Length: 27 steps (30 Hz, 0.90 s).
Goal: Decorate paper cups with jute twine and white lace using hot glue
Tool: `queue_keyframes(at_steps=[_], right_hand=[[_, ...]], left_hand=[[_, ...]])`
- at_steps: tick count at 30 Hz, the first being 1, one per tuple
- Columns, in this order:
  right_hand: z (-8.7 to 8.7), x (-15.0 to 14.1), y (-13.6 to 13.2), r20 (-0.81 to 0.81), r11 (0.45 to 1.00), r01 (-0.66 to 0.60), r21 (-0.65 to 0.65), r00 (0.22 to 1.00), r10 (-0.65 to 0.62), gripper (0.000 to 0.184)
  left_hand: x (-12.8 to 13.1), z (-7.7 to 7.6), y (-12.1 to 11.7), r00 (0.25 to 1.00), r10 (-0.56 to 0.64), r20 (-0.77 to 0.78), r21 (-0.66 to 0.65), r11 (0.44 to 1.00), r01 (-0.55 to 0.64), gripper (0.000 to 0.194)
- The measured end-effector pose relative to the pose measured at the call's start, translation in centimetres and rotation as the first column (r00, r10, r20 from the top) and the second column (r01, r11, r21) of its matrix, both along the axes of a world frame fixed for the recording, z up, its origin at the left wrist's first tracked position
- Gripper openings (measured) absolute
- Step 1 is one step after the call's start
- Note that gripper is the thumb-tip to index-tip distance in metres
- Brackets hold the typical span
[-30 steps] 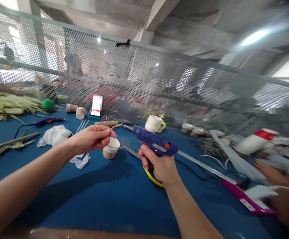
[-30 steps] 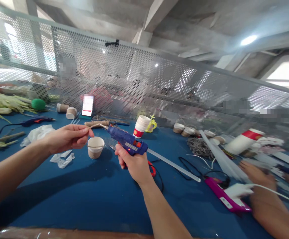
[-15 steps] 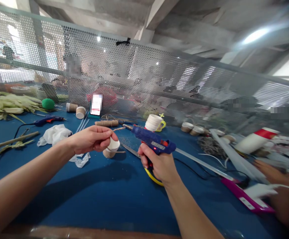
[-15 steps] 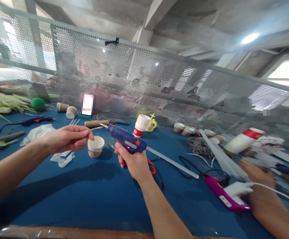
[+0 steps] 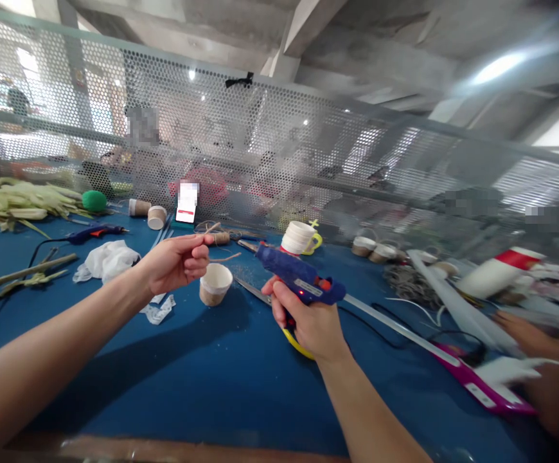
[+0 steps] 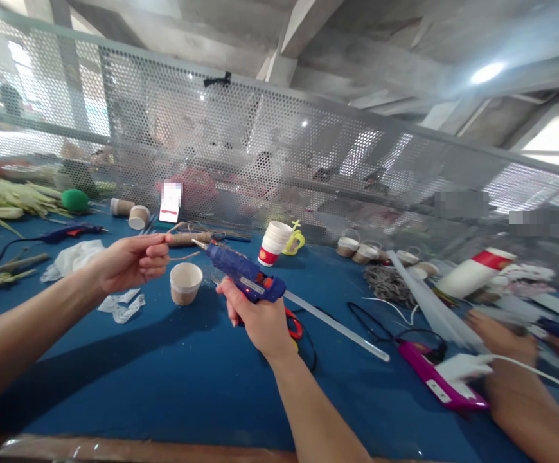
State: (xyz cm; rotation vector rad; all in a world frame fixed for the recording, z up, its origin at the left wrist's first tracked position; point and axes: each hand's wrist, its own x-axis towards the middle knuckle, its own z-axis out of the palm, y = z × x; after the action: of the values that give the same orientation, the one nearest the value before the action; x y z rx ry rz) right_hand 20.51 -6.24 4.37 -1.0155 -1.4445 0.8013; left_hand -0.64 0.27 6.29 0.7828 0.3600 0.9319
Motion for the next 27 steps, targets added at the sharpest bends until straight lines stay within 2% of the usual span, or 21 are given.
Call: queue_keyframes(at_steps=[7, 12, 15, 20, 23, 27], right_hand=[[-0.08, -0.35, -0.29, 0.113, 0.989, 0.136, 0.056, 0.983, -0.141, 0.028], [-0.38, -0.22, -0.14, 0.143, 0.991, 0.115, 0.076, 0.982, -0.124, 0.027], [-0.61, -0.24, 0.01, 0.145, 0.992, 0.094, 0.085, 0.984, -0.106, 0.026], [-0.79, -0.38, 0.23, 0.128, 0.987, 0.128, 0.099, 0.982, -0.140, 0.028], [-0.79, -0.47, 0.27, 0.092, 0.982, 0.158, 0.103, 0.982, -0.168, 0.027], [-0.73, -0.43, 0.31, 0.117, 0.985, 0.140, 0.099, 0.982, -0.151, 0.028]], left_hand=[[0.29, 0.60, -0.50, 0.991, 0.109, 0.080, 0.001, 0.994, -0.110, 0.027], [0.53, 0.63, -0.61, 0.981, 0.081, 0.174, -0.183, 0.982, -0.048, 0.030], [0.78, 0.44, -0.66, 0.973, 0.069, 0.220, -0.224, 0.974, -0.019, 0.029], [0.94, 0.29, -0.75, 0.961, 0.070, 0.266, -0.223, 0.975, -0.010, 0.030], [0.94, 0.16, -0.72, 0.957, 0.022, 0.288, -0.194, 0.980, 0.036, 0.033], [0.95, -0.03, -0.80, 0.956, 0.005, 0.293, -0.156, 0.987, 0.042, 0.035]])
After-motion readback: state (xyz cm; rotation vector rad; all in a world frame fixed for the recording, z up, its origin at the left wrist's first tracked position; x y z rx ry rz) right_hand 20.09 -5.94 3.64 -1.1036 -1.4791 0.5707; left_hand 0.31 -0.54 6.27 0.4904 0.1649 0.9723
